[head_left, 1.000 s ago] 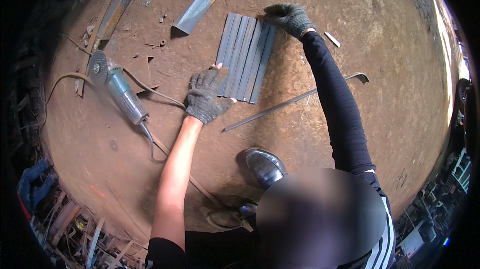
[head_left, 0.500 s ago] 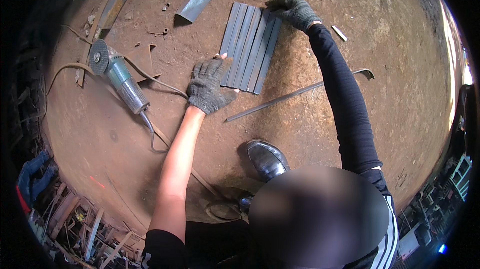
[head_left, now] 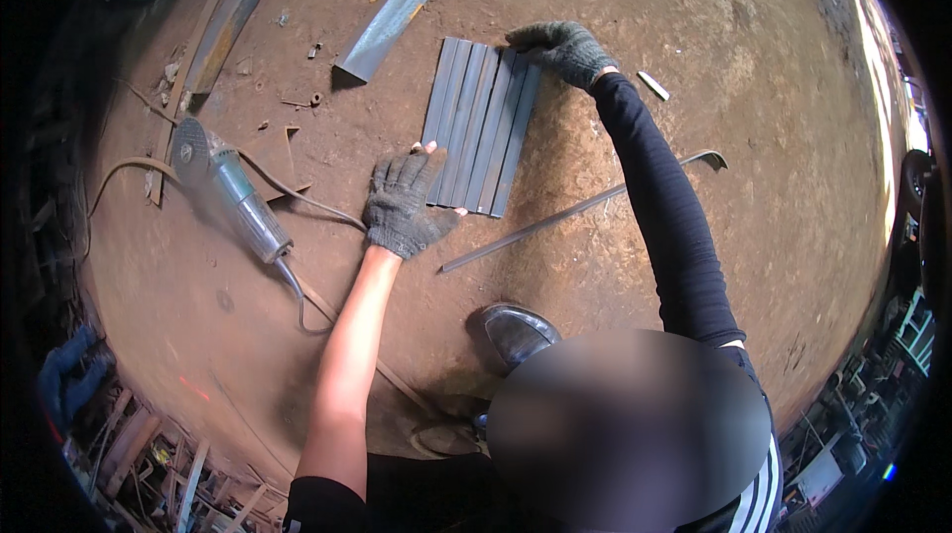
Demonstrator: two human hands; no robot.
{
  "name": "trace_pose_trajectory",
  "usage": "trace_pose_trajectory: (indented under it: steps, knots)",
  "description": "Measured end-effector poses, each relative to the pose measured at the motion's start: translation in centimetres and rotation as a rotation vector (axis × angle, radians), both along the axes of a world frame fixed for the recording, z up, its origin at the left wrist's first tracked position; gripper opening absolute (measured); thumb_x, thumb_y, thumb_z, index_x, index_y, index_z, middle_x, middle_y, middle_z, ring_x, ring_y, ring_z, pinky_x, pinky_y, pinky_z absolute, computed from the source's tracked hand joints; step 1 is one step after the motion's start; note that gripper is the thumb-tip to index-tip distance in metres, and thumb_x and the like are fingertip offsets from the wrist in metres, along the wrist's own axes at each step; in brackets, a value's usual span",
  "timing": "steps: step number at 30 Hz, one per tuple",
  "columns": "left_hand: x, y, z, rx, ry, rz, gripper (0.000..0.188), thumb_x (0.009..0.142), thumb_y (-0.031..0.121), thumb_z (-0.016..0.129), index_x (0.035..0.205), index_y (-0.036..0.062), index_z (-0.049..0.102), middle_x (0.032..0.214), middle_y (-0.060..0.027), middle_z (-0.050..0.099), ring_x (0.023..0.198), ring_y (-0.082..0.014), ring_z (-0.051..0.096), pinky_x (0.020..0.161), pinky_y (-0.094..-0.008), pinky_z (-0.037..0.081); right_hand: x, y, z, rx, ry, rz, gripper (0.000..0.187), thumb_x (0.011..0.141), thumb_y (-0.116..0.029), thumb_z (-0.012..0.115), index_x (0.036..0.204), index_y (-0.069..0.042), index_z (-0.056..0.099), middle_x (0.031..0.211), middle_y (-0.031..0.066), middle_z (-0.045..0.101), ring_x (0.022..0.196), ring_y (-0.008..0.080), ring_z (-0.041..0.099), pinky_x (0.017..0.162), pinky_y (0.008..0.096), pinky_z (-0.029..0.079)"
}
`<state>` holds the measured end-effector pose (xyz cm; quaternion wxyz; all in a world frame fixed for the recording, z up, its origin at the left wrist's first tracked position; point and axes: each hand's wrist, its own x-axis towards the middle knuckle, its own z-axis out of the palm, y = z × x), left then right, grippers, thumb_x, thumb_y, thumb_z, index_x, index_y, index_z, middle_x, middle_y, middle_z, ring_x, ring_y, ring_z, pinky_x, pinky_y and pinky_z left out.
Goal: The person arranges several metal bars on the floor, then uses an angle grinder to cut one of the bars, producing sparks. The person continues to handle and reposition the bars during the process.
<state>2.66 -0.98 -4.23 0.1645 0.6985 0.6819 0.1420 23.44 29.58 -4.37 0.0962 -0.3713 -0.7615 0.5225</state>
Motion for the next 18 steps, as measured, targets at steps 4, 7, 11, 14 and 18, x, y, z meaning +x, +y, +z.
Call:
trace_pose_trajectory:
  steps: [4,7,11,14,18]
  knots:
    - [-0.19,-0.15,-0.25,0.029,-0.009,-0.003,0.095,0.067,0.049,0.083,0.145,0.0082,0.046,0.151,-0.0119,0.044,0.140,-0.0343,0.039,0.116,-0.0561,0.026,-0.27,-0.16,0.47,0.020,-0.042,0.003,0.039,0.087,0.001,0.065,0.123,-0.014,0.072,0.120,0.0056,0.073,0.110,0.0185,0.068,0.102,0.0317,0.050]
    - [-0.15,-0.06,-0.30,0.034,-0.008,-0.010,0.095,0.067,0.048,0.083,0.145,0.0080,0.046,0.151,-0.0127,0.044,0.141,-0.0345,0.039,0.116,-0.0562,0.026,-0.27,-0.18,0.54,0.042,-0.040,0.013,0.039,0.087,0.001,0.065,0.122,-0.014,0.072,0.120,0.0056,0.073,0.110,0.0182,0.068,0.102,0.0318,0.050]
    - [-0.10,-0.18,-0.75,0.043,-0.001,-0.014,0.094,0.068,0.047,0.083,0.145,0.0081,0.047,0.151,-0.0136,0.044,0.142,-0.0341,0.039,0.116,-0.0561,0.027,0.07,0.00,0.15,0.051,-0.024,0.026,0.038,0.088,-0.001,0.065,0.122,-0.016,0.072,0.120,0.0049,0.073,0.111,0.0179,0.068,0.103,0.0320,0.050]
    - [-0.19,-0.18,-0.89,0.041,0.000,-0.014,0.093,0.068,0.047,0.083,0.144,0.0078,0.048,0.151,-0.0141,0.044,0.142,-0.0340,0.039,0.115,-0.0560,0.027,0.02,-0.09,-0.03,0.048,-0.060,-0.004,0.038,0.088,-0.002,0.066,0.122,-0.017,0.073,0.120,0.0040,0.073,0.111,0.0173,0.067,0.103,0.0325,0.050]
    - [-0.20,-0.23,-0.97,0.030,0.022,-0.019,0.095,0.067,0.047,0.083,0.145,0.0066,0.046,0.151,-0.0149,0.044,0.141,-0.0343,0.040,0.115,-0.0556,0.027,-0.06,-0.21,0.12,0.022,-0.032,0.004,0.037,0.090,-0.001,0.064,0.122,-0.018,0.073,0.120,0.0036,0.073,0.112,0.0173,0.067,0.104,0.0328,0.050]
